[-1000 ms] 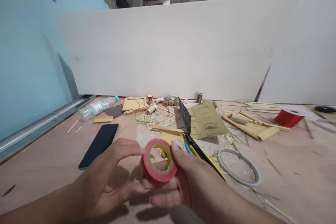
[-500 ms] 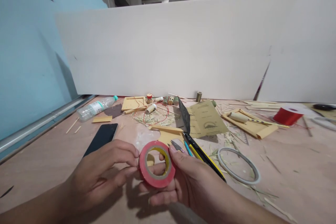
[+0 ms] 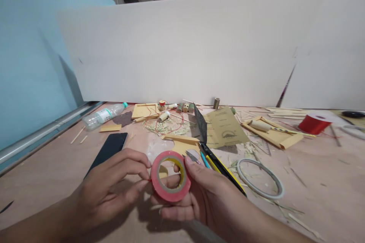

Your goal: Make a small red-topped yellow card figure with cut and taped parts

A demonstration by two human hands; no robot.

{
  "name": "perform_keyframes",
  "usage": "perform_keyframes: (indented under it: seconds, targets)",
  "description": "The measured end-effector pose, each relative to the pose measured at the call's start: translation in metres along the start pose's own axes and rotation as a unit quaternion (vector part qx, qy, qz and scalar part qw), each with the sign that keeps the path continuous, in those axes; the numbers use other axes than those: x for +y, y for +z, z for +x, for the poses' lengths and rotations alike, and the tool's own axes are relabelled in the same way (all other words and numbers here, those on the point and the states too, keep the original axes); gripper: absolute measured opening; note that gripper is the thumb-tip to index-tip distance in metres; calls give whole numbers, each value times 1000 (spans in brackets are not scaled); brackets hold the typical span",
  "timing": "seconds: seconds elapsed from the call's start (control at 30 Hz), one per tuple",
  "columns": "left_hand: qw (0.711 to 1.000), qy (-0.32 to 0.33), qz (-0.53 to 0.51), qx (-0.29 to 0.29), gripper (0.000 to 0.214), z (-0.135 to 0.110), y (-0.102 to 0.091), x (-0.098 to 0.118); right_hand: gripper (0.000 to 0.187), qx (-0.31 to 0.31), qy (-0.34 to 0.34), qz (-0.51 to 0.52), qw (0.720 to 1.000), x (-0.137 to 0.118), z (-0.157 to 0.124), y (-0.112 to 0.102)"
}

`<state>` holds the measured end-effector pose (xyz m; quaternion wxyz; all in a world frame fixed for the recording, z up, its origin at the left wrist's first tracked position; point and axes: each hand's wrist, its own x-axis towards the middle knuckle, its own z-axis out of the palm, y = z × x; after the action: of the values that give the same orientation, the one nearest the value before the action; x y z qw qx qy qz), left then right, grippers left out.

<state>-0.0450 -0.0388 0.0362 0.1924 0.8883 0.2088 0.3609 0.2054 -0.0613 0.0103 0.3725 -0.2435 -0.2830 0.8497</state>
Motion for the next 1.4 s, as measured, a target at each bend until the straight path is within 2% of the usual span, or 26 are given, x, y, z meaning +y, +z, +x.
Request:
perform_keyframes:
  seconds: [0.1,0.23,0.3,0.4,0.47,0.6,0.77,0.9,1.03,1.17,1.23,1.3,1.4]
  targets:
    - [1000,-5,-4,4,20,0,1,-1,51,-1,8,-6,1000,-1,0,1]
    - [1000,-4,-23,-12,21,-2,1,0,65,-39,50,-8,998,0,0,-1]
    - [999,1,-36,-28,19,-1,2,3,70,-27,69,-13,997,3,-1,-2]
    - [998,19,-40,-36,14,1,4,8,60,39,68,21,997,11,-4,0]
    - [998,38,-25,-48,10,3,6,12,55,59,65,49,995,15,-6,2]
    - [994,66,19,-83,11,5,8,16,54,44,96,45,993,17,-7,7]
    - [992,86,42,-78,11,4,10,16,51,35,125,60,990,18,-2,4]
    - [995,60,17,-73,9,3,10,15,52,55,110,61,991,19,-3,5]
    - [996,39,-33,-79,3,-2,8,4,55,53,103,48,992,16,-4,7]
    - [997,21,-12,-69,23,-5,9,-6,52,77,108,57,990,12,-4,6]
    - [996,51,18,-71,29,-4,11,-5,49,90,105,70,988,12,-4,7]
    - [991,85,47,-91,24,-3,12,-1,48,90,112,78,987,12,-3,8]
    - [981,104,99,-130,15,0,10,7,49,63,138,92,984,13,-3,12]
